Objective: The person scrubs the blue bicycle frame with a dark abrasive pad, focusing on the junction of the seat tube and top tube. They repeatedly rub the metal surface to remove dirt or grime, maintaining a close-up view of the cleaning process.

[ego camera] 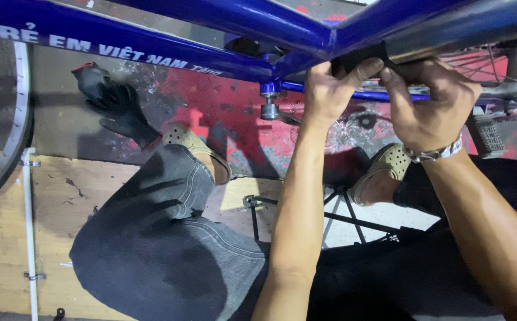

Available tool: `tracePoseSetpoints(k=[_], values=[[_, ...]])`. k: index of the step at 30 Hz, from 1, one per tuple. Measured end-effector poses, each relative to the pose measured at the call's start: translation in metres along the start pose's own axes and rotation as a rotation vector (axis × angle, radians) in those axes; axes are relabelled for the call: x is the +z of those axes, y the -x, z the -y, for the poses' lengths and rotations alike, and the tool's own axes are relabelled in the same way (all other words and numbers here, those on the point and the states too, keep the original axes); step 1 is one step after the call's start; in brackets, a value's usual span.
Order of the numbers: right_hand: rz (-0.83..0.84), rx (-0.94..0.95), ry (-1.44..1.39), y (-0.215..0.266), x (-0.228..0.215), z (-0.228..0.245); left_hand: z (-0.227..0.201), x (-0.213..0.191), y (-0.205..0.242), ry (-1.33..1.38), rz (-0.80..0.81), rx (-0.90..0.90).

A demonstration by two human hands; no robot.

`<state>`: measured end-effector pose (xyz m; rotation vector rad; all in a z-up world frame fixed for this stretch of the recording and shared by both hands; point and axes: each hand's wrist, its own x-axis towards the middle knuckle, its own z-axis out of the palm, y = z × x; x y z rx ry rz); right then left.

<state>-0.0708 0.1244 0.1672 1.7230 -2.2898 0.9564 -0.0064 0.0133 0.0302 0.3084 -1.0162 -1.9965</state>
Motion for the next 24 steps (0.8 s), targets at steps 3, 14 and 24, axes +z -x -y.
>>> tracePoseSetpoints(k=[3,14,24], values=[[0.024,-0.018,0.032,-0.001,0.007,-0.004,-0.001,-0.014,0.001,-0.189,0.034,-0.176],[-0.013,-0.018,0.004,-0.005,-0.003,0.006,-0.006,0.002,-0.002,-0.076,-0.018,0.046],[0.037,0.032,-0.073,-0.009,0.006,0.006,-0.002,-0.006,-0.003,0.015,0.007,-0.042]])
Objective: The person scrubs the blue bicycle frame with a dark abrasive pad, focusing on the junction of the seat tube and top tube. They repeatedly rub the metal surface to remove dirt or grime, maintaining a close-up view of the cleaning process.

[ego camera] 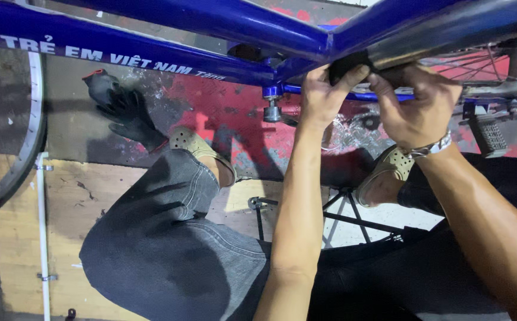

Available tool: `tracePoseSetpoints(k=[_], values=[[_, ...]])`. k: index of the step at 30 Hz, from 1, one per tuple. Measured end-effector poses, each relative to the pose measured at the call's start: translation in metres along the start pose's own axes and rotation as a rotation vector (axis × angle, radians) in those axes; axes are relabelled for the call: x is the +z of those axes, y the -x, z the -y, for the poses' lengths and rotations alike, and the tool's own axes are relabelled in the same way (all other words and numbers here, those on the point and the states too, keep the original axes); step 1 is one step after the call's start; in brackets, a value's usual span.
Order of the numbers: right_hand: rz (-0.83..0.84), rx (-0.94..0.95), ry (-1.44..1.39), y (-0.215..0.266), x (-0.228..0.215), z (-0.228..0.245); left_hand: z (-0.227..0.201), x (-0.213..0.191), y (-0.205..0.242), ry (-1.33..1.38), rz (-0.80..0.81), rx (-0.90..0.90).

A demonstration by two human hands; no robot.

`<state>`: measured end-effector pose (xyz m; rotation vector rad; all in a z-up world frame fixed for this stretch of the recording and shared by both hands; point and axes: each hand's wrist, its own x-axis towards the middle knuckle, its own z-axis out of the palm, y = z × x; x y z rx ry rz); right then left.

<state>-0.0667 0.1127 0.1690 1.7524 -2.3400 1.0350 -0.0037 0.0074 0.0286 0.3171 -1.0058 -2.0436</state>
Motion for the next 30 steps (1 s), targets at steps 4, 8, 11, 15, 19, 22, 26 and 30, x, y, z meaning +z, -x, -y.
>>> tracePoseSetpoints(k=[4,8,11,15,19,22,26,30], values=[[-0.044,-0.057,0.101,0.006,-0.014,-0.001,-0.002,0.008,0.006,-0.089,-0.017,0.047],[-0.005,0.014,0.052,0.011,0.001,-0.013,0.0,-0.006,0.001,-0.094,0.033,0.008],[0.0,0.005,0.06,0.009,0.005,-0.014,0.002,-0.008,-0.002,-0.002,0.049,0.0],[-0.064,-0.026,0.068,0.009,-0.009,-0.011,0.007,0.008,0.0,0.032,-0.009,0.044],[-0.037,0.022,0.06,0.014,-0.008,-0.019,0.012,0.002,0.002,-0.055,-0.024,-0.024],[-0.004,0.064,0.059,0.015,0.011,-0.019,0.004,-0.015,0.0,-0.016,0.044,-0.07],[-0.035,0.06,0.04,0.015,0.005,-0.013,0.007,0.0,-0.002,-0.034,-0.012,0.075],[-0.022,-0.036,0.109,0.014,-0.005,-0.02,0.021,-0.003,-0.005,-0.229,-0.077,-0.148]])
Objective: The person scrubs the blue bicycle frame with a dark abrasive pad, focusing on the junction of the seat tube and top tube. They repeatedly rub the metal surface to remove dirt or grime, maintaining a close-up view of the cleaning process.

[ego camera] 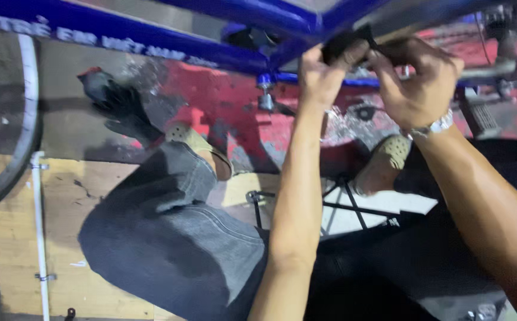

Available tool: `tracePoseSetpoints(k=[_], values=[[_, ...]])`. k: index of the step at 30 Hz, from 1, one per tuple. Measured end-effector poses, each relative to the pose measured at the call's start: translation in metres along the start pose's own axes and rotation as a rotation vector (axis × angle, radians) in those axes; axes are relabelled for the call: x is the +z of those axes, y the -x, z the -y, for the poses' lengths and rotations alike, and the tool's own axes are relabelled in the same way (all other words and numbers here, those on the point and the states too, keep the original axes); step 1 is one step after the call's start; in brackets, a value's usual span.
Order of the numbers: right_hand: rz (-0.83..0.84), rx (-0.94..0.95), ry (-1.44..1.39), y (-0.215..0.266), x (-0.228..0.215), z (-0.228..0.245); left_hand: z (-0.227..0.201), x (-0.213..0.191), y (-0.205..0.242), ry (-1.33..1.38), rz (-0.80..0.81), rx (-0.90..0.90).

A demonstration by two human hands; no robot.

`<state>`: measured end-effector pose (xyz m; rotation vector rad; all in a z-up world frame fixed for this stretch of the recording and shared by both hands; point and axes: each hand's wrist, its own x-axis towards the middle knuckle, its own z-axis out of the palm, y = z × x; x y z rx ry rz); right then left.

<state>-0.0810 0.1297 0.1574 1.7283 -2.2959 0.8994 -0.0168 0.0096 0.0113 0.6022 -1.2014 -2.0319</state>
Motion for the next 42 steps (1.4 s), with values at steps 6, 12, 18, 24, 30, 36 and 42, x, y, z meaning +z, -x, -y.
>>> tracePoseSetpoints(k=[6,12,18,24,30,36,42], values=[[0.041,0.111,-0.001,0.002,0.012,0.004,-0.004,-0.007,0.001,0.242,0.081,0.162],[0.057,0.078,0.001,0.0,0.006,0.003,-0.003,-0.005,0.002,0.153,0.065,0.173],[0.059,0.068,0.02,0.0,0.005,0.006,-0.002,-0.002,0.003,0.187,0.034,0.106],[0.108,0.152,-0.016,0.0,0.01,0.003,0.005,-0.013,0.0,0.265,0.126,0.179],[0.058,0.111,-0.019,-0.004,0.0,0.002,0.003,-0.003,-0.003,0.115,0.033,0.196],[0.08,0.155,-0.059,0.0,0.021,0.0,-0.004,-0.021,0.005,0.158,0.144,0.025],[0.164,0.156,-0.015,0.008,0.014,0.016,-0.021,-0.015,0.033,0.105,0.022,0.219]])
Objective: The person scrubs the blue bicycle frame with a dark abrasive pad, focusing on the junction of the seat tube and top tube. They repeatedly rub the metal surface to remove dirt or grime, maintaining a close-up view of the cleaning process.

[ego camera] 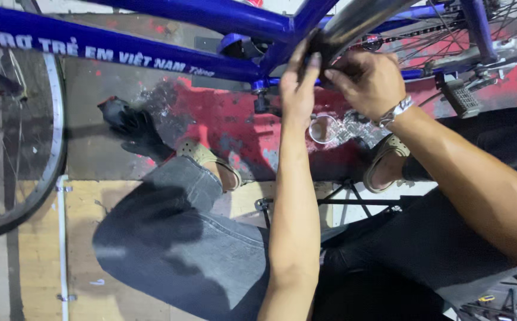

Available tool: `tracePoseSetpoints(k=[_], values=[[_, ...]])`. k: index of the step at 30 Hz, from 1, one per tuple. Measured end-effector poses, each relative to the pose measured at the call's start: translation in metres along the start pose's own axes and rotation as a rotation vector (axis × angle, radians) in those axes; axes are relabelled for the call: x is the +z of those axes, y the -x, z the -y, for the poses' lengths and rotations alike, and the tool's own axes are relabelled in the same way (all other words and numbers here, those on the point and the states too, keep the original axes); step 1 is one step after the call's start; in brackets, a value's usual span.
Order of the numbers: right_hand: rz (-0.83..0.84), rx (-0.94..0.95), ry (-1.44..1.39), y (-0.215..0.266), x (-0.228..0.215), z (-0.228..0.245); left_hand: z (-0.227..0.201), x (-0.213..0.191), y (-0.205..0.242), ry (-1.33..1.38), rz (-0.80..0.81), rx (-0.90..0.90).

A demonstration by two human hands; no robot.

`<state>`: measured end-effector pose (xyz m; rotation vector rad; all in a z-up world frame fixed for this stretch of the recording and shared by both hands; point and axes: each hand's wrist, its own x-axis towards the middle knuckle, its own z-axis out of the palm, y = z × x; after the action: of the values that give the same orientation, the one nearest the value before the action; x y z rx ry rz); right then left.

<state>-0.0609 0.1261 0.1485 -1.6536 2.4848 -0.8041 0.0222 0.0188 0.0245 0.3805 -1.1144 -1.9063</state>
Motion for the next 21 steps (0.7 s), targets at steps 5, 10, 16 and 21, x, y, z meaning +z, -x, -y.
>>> tracePoseSetpoints(k=[5,10,16,21], values=[[0.023,0.021,-0.143,0.015,0.002,0.009,-0.005,0.017,0.035,-0.13,-0.456,0.008],[-0.094,-0.031,-0.228,0.014,0.008,0.002,-0.043,0.048,0.054,-0.552,-0.606,-0.008],[-0.099,0.055,-0.35,0.0,0.023,-0.009,-0.045,0.057,0.059,-0.772,-0.356,0.295],[-0.12,0.038,-0.16,-0.005,0.022,-0.01,-0.036,0.061,0.052,-0.756,-0.292,0.203]])
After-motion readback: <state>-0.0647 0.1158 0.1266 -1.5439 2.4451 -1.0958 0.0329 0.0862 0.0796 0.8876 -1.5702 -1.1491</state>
